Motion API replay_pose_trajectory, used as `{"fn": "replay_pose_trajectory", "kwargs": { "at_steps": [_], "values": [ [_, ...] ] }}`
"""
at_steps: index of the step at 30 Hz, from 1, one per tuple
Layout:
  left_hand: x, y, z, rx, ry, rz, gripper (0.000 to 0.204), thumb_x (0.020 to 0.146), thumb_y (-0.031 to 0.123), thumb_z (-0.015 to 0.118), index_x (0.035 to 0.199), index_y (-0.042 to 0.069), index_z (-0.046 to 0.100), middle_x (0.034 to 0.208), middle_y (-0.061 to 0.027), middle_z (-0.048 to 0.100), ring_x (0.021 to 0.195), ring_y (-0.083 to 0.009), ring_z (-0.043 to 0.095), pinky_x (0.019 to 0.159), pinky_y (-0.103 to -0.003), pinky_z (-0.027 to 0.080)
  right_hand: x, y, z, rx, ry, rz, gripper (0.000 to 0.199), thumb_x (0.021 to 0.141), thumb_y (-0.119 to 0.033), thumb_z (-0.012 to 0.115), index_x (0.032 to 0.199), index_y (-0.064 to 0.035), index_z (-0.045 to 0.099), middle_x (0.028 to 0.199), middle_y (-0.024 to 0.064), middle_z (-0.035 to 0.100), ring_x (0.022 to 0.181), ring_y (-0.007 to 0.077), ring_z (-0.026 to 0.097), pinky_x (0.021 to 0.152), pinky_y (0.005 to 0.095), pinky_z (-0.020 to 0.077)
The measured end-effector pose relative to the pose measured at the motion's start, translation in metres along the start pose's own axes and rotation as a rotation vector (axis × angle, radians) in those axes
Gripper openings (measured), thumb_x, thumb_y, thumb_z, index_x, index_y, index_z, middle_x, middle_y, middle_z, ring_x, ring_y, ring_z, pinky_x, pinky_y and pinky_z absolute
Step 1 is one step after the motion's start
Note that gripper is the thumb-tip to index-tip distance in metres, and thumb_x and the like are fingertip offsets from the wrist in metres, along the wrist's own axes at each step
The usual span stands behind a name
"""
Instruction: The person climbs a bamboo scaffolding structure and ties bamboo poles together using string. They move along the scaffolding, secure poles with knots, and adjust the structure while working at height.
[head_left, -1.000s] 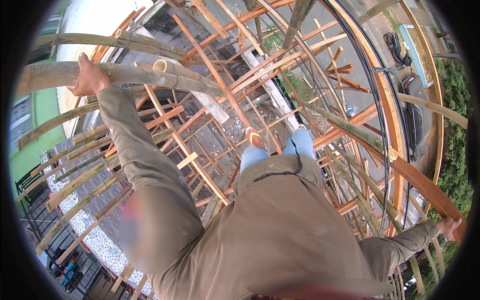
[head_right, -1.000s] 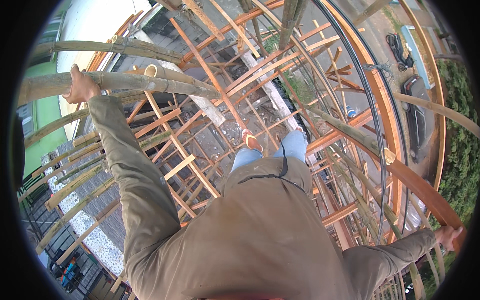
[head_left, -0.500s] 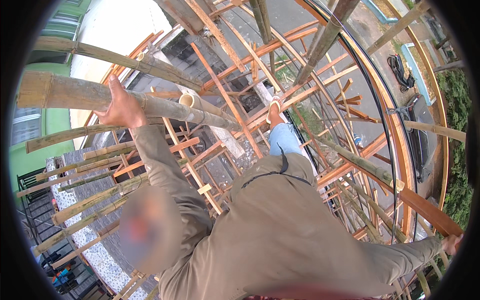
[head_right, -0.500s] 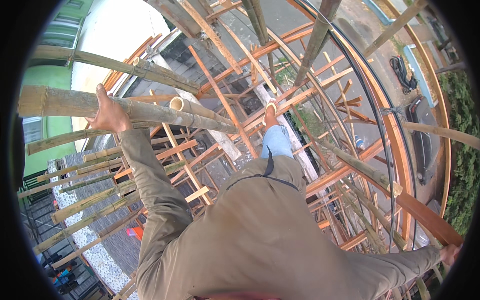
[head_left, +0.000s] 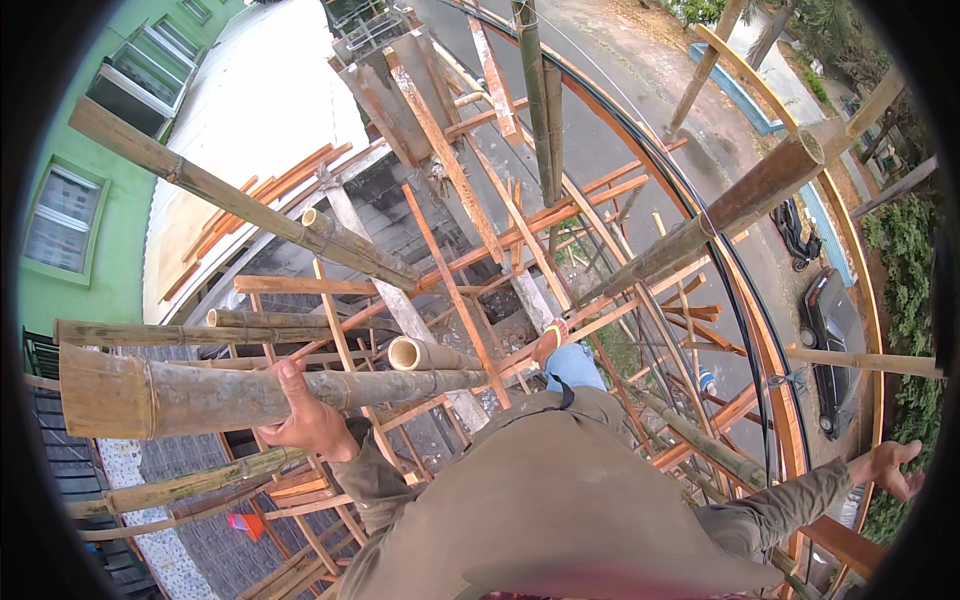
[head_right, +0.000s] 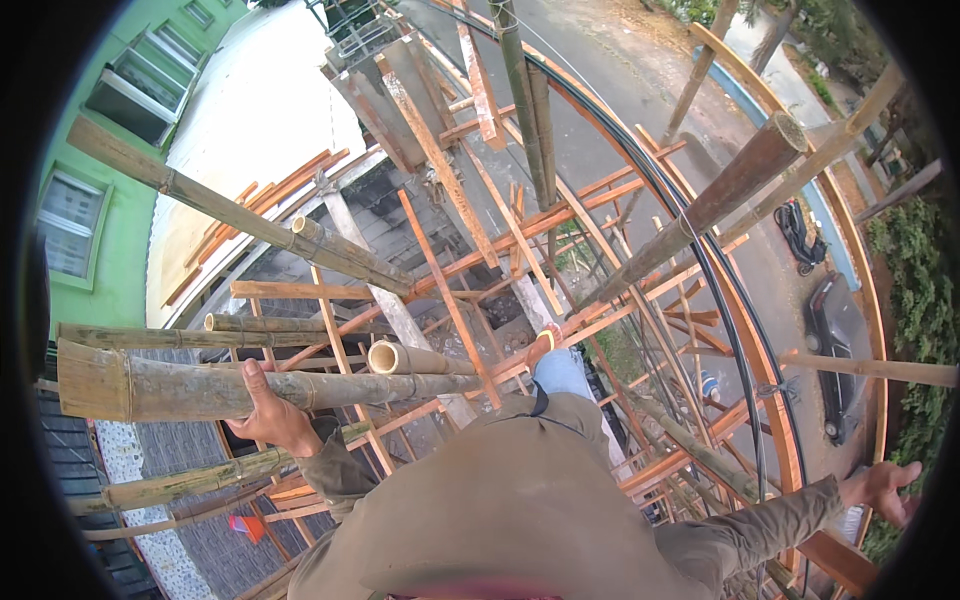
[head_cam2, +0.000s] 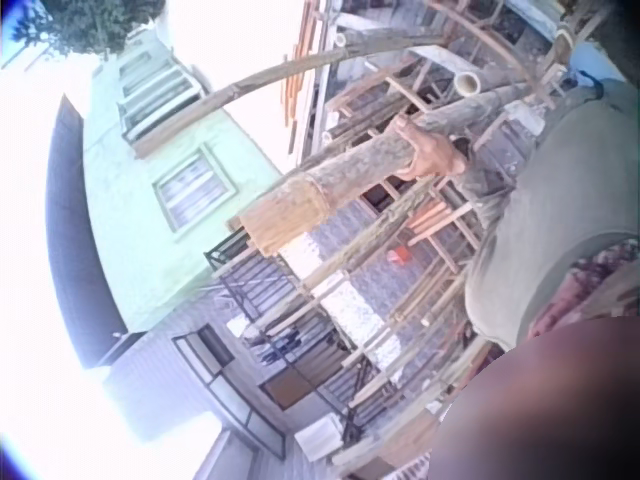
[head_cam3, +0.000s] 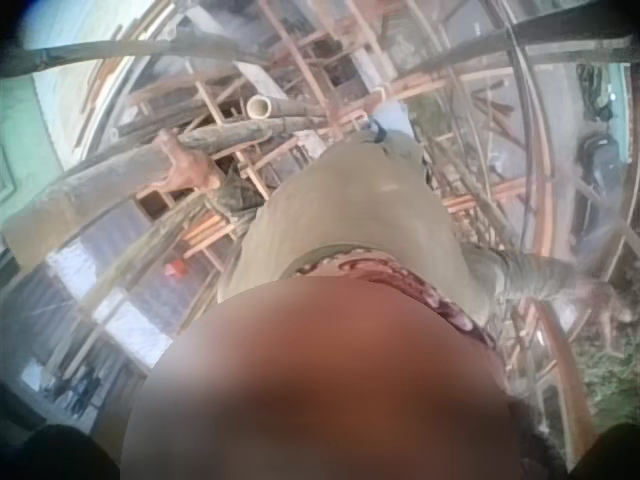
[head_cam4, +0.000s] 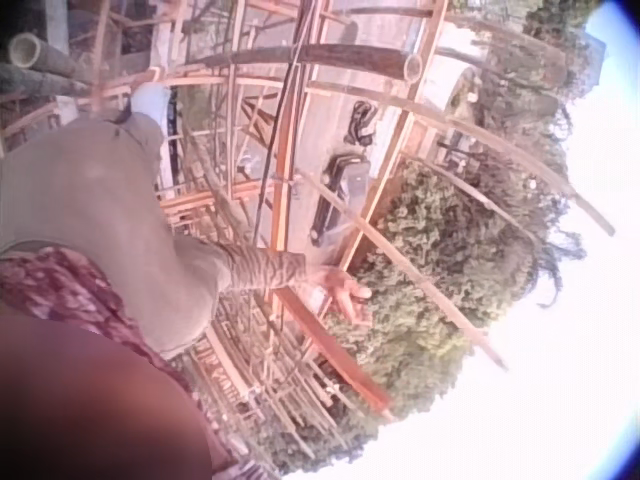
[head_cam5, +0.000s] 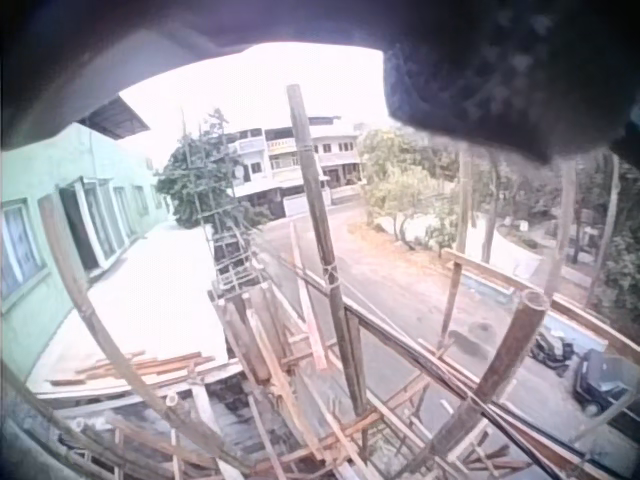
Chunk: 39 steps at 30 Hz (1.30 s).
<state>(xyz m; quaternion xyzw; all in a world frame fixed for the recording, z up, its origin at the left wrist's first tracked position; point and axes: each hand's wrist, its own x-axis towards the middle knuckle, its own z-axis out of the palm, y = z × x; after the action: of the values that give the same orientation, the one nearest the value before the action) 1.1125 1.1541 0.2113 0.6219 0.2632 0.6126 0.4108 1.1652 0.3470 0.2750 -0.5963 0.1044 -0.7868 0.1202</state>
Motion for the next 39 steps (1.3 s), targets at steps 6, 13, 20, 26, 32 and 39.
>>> {"fn": "replay_pose_trajectory", "kwargs": {
  "at_steps": [6,13,20,26,32,39],
  "values": [
    [0.000,0.001,-0.007,0.082,-0.057,0.007,0.048,0.087,0.010,0.072,0.123,-0.008,0.045,0.092,-0.0159,0.062,0.079,-0.0249,0.064,0.077,-0.039,0.058,-0.116,-0.163,0.211,0.648,-0.835,0.206,0.054,0.104,-0.030,0.045,0.140,0.0110,0.045,0.141,0.0232,0.053,0.134,0.0307,0.050,0.115,0.0419,0.0356],
    [-0.004,-0.001,-0.020,0.050,-0.067,-0.003,0.050,0.088,0.021,0.066,0.128,0.000,0.044,0.098,-0.0148,0.060,0.085,-0.0270,0.064,0.081,-0.045,0.058,-0.147,-0.231,0.297,0.751,-1.536,0.352,0.091,0.091,-0.062,0.051,0.145,0.0106,0.040,0.136,0.0264,0.055,0.128,0.0364,0.055,0.114,0.0485,0.0364],
    [-0.007,0.005,-0.012,0.199,0.103,-0.012,0.066,0.084,0.033,0.067,0.134,-0.001,0.041,0.103,-0.0156,0.062,0.091,-0.0296,0.067,0.086,-0.046,0.058,-0.156,-0.208,0.290,1.266,-1.403,0.800,0.094,0.085,-0.054,0.063,0.146,0.0119,0.034,0.096,0.0098,0.056,0.083,0.0202,0.050,0.085,0.0427,0.0395],
    [0.005,0.009,0.037,0.668,0.419,0.530,0.059,0.084,0.029,0.067,0.129,-0.004,0.048,0.122,-0.0247,0.060,0.114,-0.0370,0.061,0.104,-0.048,0.048,-0.161,-0.209,0.289,1.252,-1.332,0.808,0.088,0.089,-0.050,0.062,0.144,0.0146,0.036,0.083,0.0049,0.052,0.077,0.0165,0.048,0.079,0.0402,0.0402],
    [0.004,0.010,0.113,0.645,0.343,1.154,0.052,0.082,0.023,0.068,0.125,-0.001,0.052,0.124,-0.0243,0.059,0.121,-0.0366,0.056,0.111,-0.049,0.040,-0.166,-0.217,0.291,1.246,-1.320,0.825,0.085,0.091,-0.050,0.057,0.142,0.0157,0.038,0.079,0.0052,0.049,0.073,0.0171,0.048,0.077,0.0394,0.0414],
    [-0.006,-0.071,0.262,0.247,-0.162,0.436,0.029,0.086,0.006,0.064,0.114,0.003,0.059,0.120,-0.0156,0.063,0.131,-0.0346,0.048,0.114,-0.049,0.034,-0.168,-0.224,0.289,1.238,-1.358,0.802,0.083,0.092,-0.048,0.058,0.141,0.0165,0.038,0.079,0.0042,0.051,0.073,0.0155,0.052,0.074,0.0353,0.0448]
  ]
}}
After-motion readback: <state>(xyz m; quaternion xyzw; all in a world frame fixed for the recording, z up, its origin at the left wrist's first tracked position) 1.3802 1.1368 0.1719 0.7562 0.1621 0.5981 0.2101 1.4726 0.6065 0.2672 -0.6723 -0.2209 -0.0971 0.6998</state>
